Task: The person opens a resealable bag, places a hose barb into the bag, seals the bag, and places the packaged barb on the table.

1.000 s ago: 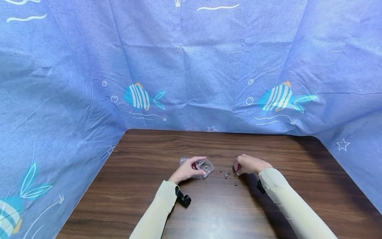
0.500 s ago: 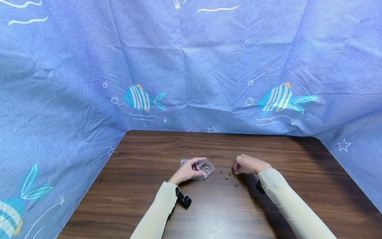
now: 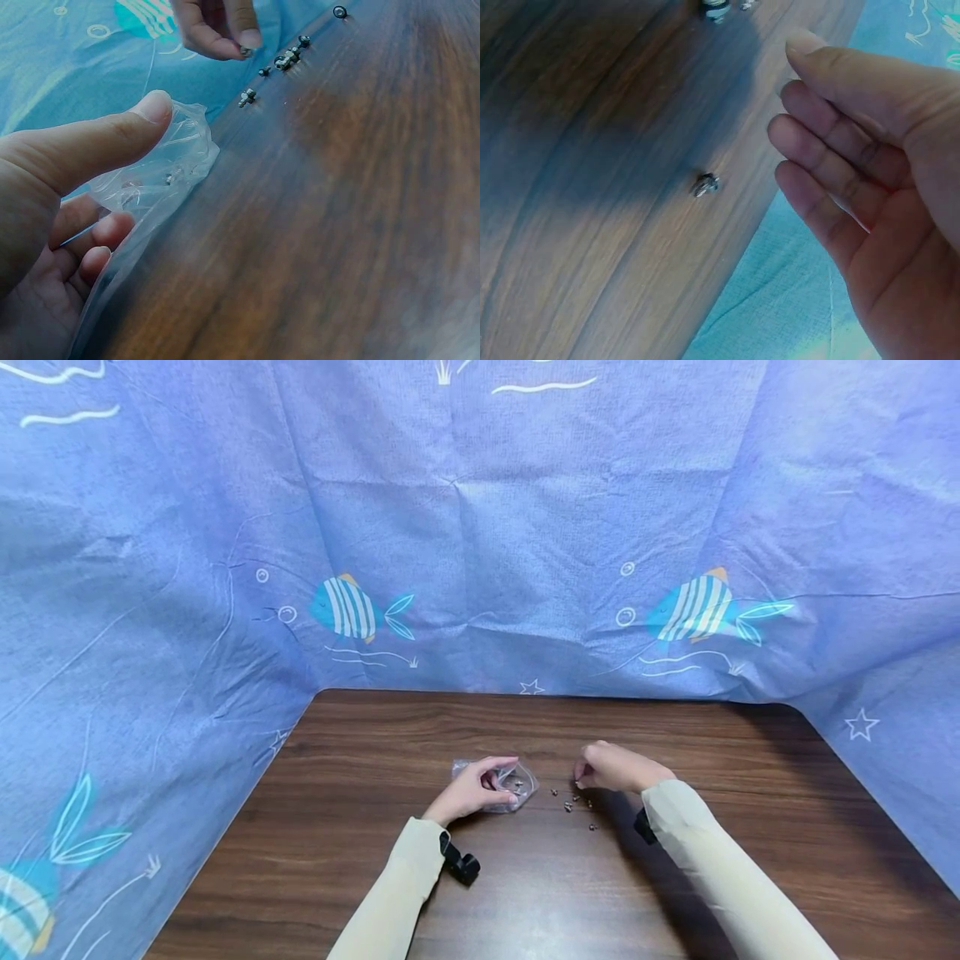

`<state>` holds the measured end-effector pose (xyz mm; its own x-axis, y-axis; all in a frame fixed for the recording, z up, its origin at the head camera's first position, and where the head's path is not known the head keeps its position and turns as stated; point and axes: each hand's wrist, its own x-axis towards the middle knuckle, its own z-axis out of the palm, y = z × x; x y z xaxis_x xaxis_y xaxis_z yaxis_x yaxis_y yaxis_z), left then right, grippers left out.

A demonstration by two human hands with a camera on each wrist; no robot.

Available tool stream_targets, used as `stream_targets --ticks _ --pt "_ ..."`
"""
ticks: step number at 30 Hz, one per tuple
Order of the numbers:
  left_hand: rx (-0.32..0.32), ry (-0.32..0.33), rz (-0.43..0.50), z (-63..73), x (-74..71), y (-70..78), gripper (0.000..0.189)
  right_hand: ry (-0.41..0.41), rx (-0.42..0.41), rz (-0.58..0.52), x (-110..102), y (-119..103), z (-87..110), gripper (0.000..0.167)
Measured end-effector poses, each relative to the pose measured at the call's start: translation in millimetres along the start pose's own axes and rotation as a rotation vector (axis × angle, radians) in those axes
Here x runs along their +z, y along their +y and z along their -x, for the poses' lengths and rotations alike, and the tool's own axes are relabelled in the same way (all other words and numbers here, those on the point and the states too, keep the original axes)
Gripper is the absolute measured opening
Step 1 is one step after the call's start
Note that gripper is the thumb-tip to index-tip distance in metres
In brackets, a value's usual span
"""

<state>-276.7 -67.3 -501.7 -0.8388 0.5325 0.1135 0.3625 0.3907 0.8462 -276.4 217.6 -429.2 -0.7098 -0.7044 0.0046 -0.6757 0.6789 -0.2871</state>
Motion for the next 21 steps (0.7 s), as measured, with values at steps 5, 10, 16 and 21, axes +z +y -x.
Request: stream_targets --ticks 5,10,16,21 --pt "-0.015 -0.001 0.0 1.1 1.0 -0.2 0.06 0.059 -0.034 0.024 -1 -5 -5.1 0.004" --pt "-0.006 0.004 0.003 0.9 2.3 -1.1 0.06 0.092 -0.057 0.039 0 -9 -11.1 0.005" --pt "0.011 0.014 0.005 0.6 2.1 -1.2 0.06 0.113 -0.068 0.039 0 -15 -19.9 0.004" --pt "0.007 0.008 0.007 0.9 1.6 -0.7 0.06 0.123 -0.082 0.037 0 -21 -27.3 0.005"
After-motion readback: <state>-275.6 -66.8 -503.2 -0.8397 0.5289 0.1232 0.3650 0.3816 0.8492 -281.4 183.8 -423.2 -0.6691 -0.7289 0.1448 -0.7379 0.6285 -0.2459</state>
